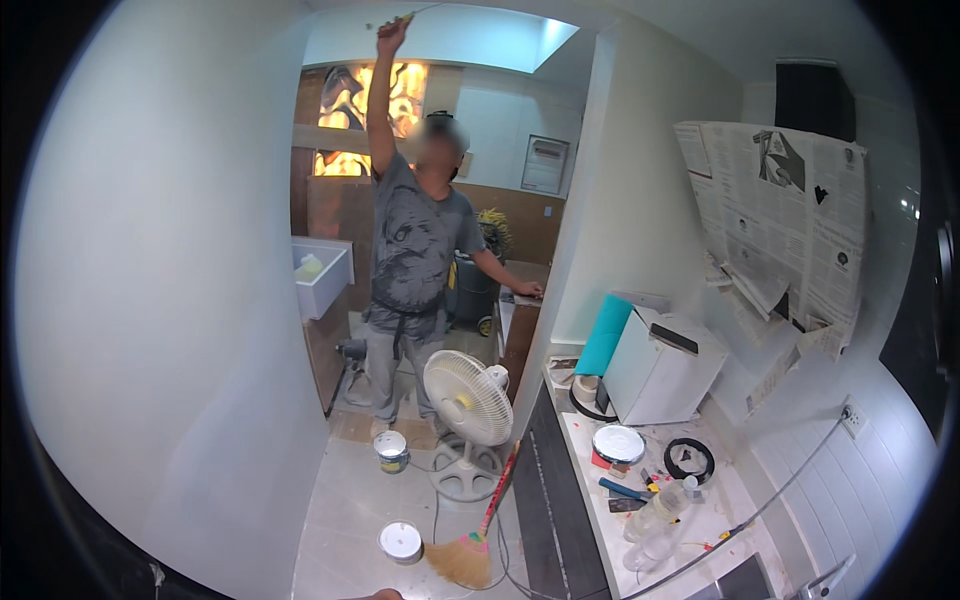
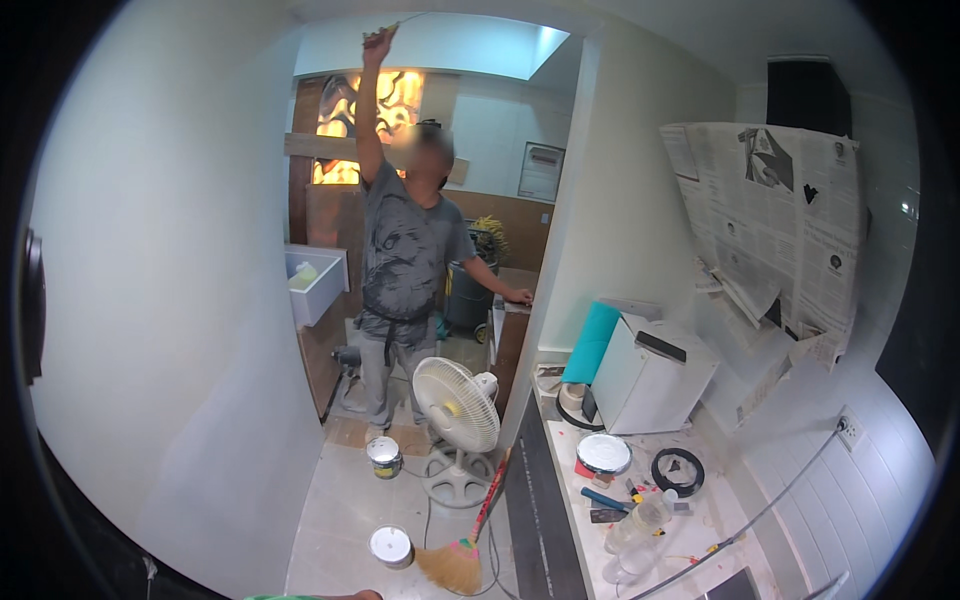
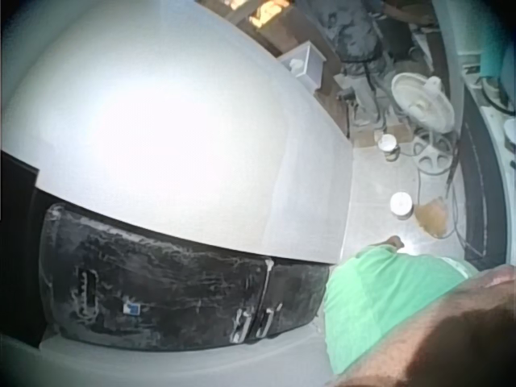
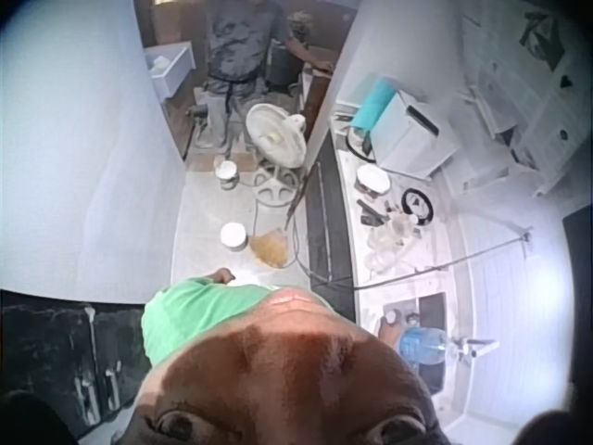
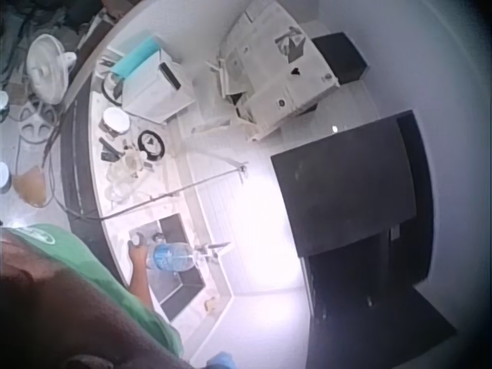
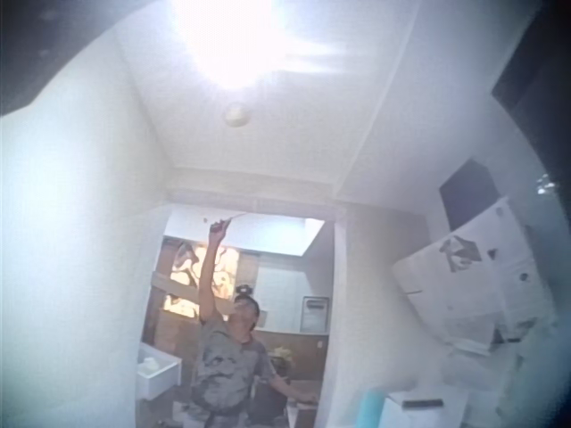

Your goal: The person rinses a small plastic container and a wooden stick under running water in a kitchen sink, then fills a large plastic water bottle from the tap. The person places the bottle in the sink and continues filling it.

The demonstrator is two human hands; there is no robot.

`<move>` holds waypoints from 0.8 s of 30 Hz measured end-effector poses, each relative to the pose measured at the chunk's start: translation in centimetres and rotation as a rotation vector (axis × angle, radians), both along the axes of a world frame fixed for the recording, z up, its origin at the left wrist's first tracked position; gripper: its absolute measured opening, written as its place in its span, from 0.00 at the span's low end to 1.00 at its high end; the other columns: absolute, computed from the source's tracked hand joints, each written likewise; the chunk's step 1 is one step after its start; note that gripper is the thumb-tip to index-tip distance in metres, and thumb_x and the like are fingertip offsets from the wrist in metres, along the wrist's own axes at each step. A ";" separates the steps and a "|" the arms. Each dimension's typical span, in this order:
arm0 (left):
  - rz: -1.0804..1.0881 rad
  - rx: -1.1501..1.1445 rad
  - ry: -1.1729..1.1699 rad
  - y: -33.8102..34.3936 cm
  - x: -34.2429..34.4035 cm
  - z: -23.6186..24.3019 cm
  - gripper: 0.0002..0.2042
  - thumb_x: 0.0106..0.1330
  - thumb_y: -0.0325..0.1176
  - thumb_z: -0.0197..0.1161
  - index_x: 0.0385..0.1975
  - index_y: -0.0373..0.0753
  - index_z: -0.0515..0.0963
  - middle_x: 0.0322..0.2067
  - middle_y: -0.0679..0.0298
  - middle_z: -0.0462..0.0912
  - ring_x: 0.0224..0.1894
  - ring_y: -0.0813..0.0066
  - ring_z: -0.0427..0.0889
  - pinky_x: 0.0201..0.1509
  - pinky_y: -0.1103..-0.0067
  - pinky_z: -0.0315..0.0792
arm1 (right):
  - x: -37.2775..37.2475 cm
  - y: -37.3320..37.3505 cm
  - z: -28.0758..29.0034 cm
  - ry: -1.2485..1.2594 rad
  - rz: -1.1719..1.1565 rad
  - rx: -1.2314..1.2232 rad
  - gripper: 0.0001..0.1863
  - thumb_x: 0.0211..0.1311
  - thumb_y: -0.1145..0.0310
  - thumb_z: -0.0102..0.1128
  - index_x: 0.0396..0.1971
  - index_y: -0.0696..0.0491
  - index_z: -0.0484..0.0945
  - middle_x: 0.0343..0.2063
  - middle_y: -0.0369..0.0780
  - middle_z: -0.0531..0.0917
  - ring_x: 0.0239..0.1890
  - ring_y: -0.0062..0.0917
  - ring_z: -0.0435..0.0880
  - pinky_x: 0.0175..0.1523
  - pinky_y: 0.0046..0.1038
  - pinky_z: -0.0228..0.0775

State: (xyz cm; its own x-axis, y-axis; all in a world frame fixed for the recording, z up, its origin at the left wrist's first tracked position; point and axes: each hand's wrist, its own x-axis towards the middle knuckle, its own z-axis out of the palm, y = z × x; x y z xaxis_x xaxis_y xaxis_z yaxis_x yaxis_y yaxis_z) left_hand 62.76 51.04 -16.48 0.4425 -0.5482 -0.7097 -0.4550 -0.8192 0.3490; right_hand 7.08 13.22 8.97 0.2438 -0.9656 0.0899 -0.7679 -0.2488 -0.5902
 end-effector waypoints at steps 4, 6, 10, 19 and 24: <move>-0.009 0.004 -0.004 -0.4 0.2 0.2 0.18 0.60 0.50 0.57 0.39 0.46 0.85 0.43 0.55 0.84 0.48 0.56 0.80 0.56 0.67 0.73 | -0.7 -0.1 -0.9 -0.024 0.035 -0.059 0.28 0.49 0.71 0.66 0.54 0.56 0.75 0.42 0.54 0.81 0.47 0.44 0.79 0.55 0.40 0.69; -0.005 0.006 -0.001 -0.3 0.3 0.3 0.18 0.60 0.50 0.57 0.40 0.46 0.85 0.43 0.55 0.84 0.48 0.56 0.80 0.56 0.67 0.73 | -0.9 -0.4 -1.0 -0.034 0.057 -0.087 0.28 0.49 0.71 0.66 0.54 0.56 0.75 0.42 0.54 0.81 0.48 0.44 0.79 0.55 0.40 0.69; -0.012 0.011 -0.007 -0.7 0.5 0.5 0.18 0.60 0.50 0.57 0.40 0.46 0.85 0.44 0.55 0.84 0.49 0.56 0.80 0.56 0.67 0.73 | -1.0 -0.5 -1.5 -0.044 0.068 -0.109 0.28 0.48 0.72 0.67 0.54 0.57 0.75 0.44 0.54 0.81 0.50 0.44 0.79 0.57 0.40 0.69; -0.030 0.021 -0.009 -1.3 1.2 0.8 0.19 0.59 0.51 0.57 0.41 0.46 0.85 0.45 0.55 0.83 0.50 0.56 0.80 0.57 0.67 0.73 | -0.2 0.4 -0.4 0.006 -0.002 -0.049 0.28 0.50 0.69 0.68 0.55 0.52 0.74 0.41 0.56 0.81 0.46 0.52 0.79 0.52 0.44 0.70; -0.044 0.027 -0.009 -1.6 1.3 0.6 0.20 0.59 0.51 0.57 0.42 0.46 0.85 0.46 0.55 0.83 0.51 0.56 0.80 0.57 0.67 0.73 | -0.3 0.4 -0.4 0.029 0.004 -0.031 0.27 0.54 0.67 0.65 0.56 0.51 0.74 0.39 0.57 0.81 0.43 0.53 0.79 0.50 0.46 0.69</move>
State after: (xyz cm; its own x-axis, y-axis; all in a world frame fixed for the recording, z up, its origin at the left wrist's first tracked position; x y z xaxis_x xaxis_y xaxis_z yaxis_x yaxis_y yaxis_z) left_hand 64.10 49.46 -15.87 0.4244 -0.5478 -0.7210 -0.4939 -0.8074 0.3227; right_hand 6.78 13.65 8.54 0.2501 -0.9616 0.1126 -0.7836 -0.2694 -0.5598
